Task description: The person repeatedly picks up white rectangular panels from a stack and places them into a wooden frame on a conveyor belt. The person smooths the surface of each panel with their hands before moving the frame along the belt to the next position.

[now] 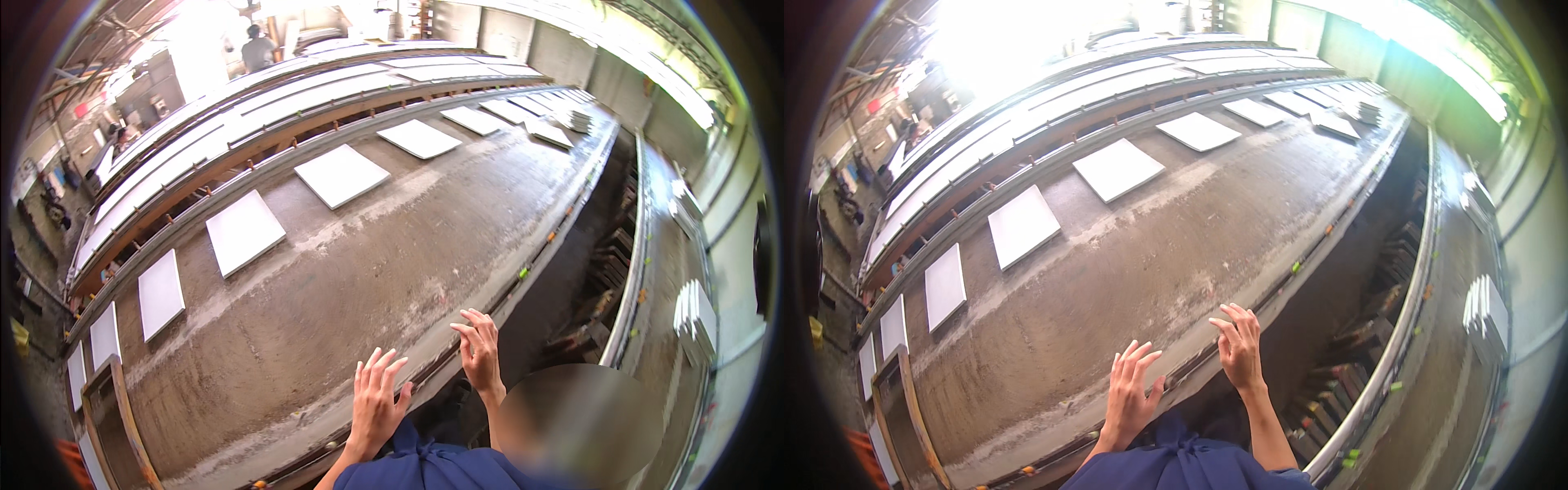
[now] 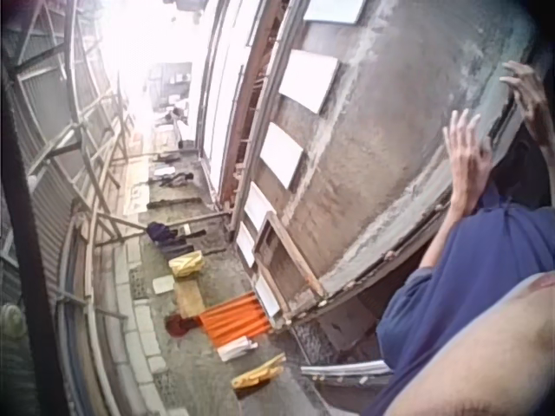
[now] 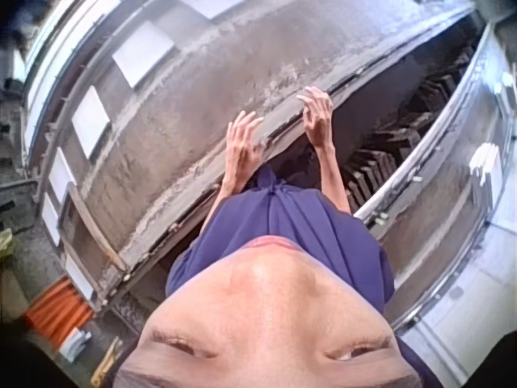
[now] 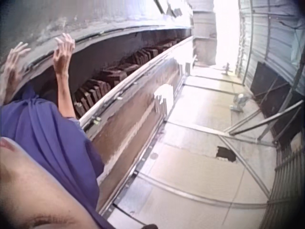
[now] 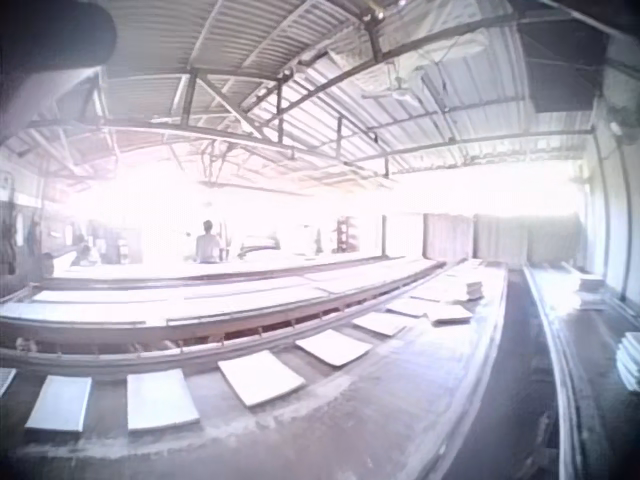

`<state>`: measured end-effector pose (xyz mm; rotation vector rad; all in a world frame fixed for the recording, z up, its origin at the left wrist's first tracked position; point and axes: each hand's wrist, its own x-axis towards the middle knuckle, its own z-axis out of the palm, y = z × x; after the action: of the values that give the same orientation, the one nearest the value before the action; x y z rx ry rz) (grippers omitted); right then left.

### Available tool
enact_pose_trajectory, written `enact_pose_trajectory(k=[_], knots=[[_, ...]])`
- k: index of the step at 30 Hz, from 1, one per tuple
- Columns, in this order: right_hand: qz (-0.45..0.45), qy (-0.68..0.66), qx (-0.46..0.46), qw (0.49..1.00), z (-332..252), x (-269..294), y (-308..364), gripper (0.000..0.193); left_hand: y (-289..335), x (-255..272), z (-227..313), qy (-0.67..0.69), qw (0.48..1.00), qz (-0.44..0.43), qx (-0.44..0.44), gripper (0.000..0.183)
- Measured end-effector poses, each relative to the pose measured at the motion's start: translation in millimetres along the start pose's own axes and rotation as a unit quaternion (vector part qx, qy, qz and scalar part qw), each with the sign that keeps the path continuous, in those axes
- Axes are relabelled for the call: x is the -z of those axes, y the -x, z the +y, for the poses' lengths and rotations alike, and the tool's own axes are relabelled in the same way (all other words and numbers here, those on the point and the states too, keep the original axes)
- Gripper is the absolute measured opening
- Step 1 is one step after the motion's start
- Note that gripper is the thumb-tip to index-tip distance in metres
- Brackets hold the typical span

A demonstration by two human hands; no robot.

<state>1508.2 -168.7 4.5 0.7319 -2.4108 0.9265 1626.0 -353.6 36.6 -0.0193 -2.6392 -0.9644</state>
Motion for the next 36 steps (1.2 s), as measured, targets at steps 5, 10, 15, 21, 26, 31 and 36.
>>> enact_pose_trajectory(k=[5,10,15,21,26,31,36], knots=[[0.001,-0.036,0.021,0.999,91.8,21.0,-41.6,0.034,-69.9,-71.8,35.5,-0.053,0.998,0.004,-0.017,0.042],[0.021,-0.063,0.001,0.998,193.7,64.5,-71.1,0.031,-152.1,-147.9,68.9,-0.082,0.996,0.001,-0.036,0.043],[0.065,-0.071,-0.036,0.995,285.0,101.3,-86.9,0.029,-220.8,-216.0,108.4,-0.035,0.997,-0.026,-0.060,0.037],[0.118,-0.136,-0.090,0.979,358.0,121.3,-104.1,0.029,-283.4,-281.0,140.2,-0.013,0.998,-0.033,-0.057,0.032],[0.098,-0.208,-0.202,0.952,429.7,138.3,-119.7,0.026,-336.1,-327.1,168.5,0.029,0.998,-0.058,-0.016,0.030],[0.110,-0.218,-0.173,0.954,510.6,145.5,-173.3,0.026,-390.4,-363.5,193.0,0.031,0.999,-0.029,-0.013,0.030],[0.055,-0.176,-0.087,0.979,570.8,174.0,-245.2,0.029,-459.8,-391.2,218.2,0.038,0.999,-0.009,0.011,0.032]])
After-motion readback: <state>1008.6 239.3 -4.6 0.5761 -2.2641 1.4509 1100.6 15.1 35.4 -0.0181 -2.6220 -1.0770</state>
